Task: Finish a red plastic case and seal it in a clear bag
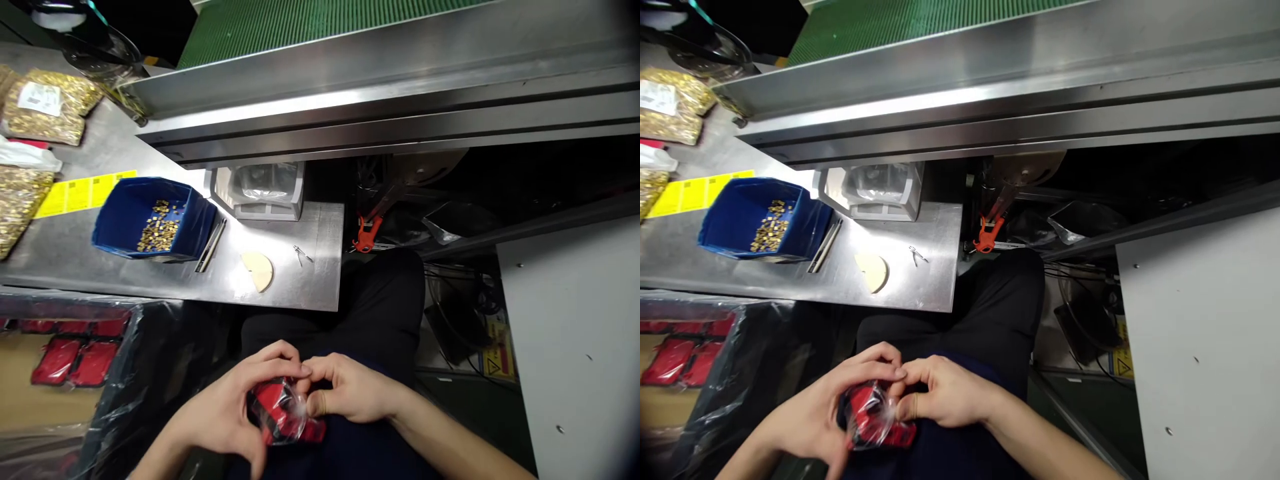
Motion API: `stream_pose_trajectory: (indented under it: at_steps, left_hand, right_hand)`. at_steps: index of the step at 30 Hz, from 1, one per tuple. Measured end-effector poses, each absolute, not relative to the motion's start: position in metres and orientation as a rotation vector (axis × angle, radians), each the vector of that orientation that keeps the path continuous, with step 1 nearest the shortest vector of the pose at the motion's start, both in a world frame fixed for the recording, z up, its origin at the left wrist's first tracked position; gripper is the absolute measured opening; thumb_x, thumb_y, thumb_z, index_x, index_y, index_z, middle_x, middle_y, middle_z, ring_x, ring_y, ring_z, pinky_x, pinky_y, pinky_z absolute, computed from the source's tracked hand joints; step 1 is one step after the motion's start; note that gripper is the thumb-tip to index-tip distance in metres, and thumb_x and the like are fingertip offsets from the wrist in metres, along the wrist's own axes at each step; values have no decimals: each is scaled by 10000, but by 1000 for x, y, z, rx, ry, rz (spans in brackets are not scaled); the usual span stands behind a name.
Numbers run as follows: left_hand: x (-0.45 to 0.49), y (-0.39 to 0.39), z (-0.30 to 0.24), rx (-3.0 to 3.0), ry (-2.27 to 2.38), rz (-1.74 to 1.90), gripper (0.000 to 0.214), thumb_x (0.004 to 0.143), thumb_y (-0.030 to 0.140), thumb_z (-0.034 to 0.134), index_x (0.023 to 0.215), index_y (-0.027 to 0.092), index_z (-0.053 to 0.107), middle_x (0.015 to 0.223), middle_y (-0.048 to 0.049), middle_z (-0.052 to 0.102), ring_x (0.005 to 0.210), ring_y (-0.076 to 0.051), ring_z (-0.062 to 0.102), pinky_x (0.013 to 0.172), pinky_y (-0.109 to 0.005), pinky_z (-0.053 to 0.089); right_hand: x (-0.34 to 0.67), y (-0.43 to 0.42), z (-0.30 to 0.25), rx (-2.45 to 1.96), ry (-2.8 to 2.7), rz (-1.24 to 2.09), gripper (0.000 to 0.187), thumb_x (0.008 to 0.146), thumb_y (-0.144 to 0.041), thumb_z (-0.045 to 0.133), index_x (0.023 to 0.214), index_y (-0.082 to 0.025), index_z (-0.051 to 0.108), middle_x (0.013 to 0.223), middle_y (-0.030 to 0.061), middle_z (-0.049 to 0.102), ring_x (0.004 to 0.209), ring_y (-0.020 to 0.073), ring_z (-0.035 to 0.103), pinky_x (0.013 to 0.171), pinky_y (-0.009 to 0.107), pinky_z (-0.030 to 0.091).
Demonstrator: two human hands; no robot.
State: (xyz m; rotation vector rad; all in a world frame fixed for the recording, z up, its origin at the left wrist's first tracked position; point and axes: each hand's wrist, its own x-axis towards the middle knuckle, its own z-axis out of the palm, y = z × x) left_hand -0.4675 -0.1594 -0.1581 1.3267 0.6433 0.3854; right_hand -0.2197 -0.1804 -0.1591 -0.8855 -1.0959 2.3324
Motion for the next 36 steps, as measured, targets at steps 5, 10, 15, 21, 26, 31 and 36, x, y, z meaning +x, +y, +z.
stream_pose_trajectory:
  at_steps: [5,10,15,21,26,31,36]
  left_hand:
    - [-465,-167,-126,1532,806,278,219,879,190,704,1084,267,699,1239,-115,539,1105,-286,601,943,-362,533]
    - [-462,-179,-107,1717,771,303,343,835,49,577,1086,267,659,1171,-116,596,1171,-322,540,1007,-428,499]
    - [-470,-190,-107,1811,826,434,451,762,-12,550,1109,259,642,1091,-101,660,1092,-302,580,1048,-455,467]
    - [-489,-203,-99,1669,967,533,211,847,98,599,985,256,614,1043,-106,660,1075,-303,574,958,-424,503]
    - [-574,-208,-72,1360,1233,709,53,965,295,595,944,248,605,1122,-85,595,1003,-235,617,894,-343,527]
    - [-756,-189,-83,1208,2024,515,405,840,533,721,1088,218,660,1248,-77,645,1122,-303,613,968,-367,527]
    - [-902,-159,-144,883,2357,211,286,896,414,739,924,142,652,842,-30,668,757,-201,651,704,-339,570]
  right_hand:
    - [-228,-177,-167,-903,-1250,2335,325,858,-507,779,870,-184,746,972,7,615,955,170,580,931,292,453]
    - [-227,-173,-168,-852,-1374,2367,385,785,-561,833,814,-187,748,1175,30,574,1158,218,551,1082,349,387]
    - [-237,-170,-157,-847,-1292,2483,389,862,-559,767,801,-178,721,1181,45,597,1152,228,571,1049,350,412]
    - [-266,-168,-166,-928,-1316,2476,391,984,-560,594,856,-209,712,1037,44,643,989,220,621,929,339,469]
    - [-278,-154,-175,-1121,-1657,2250,328,1021,-547,513,973,-263,671,1051,30,651,1037,221,614,970,311,444]
    - [-278,-140,-180,-1181,-1879,2130,371,1047,-544,445,907,-264,643,1021,16,640,985,187,623,929,245,451]
    - [-282,-138,-187,-1277,-2103,2015,369,1065,-534,386,970,-279,634,1053,15,646,998,180,644,926,224,474]
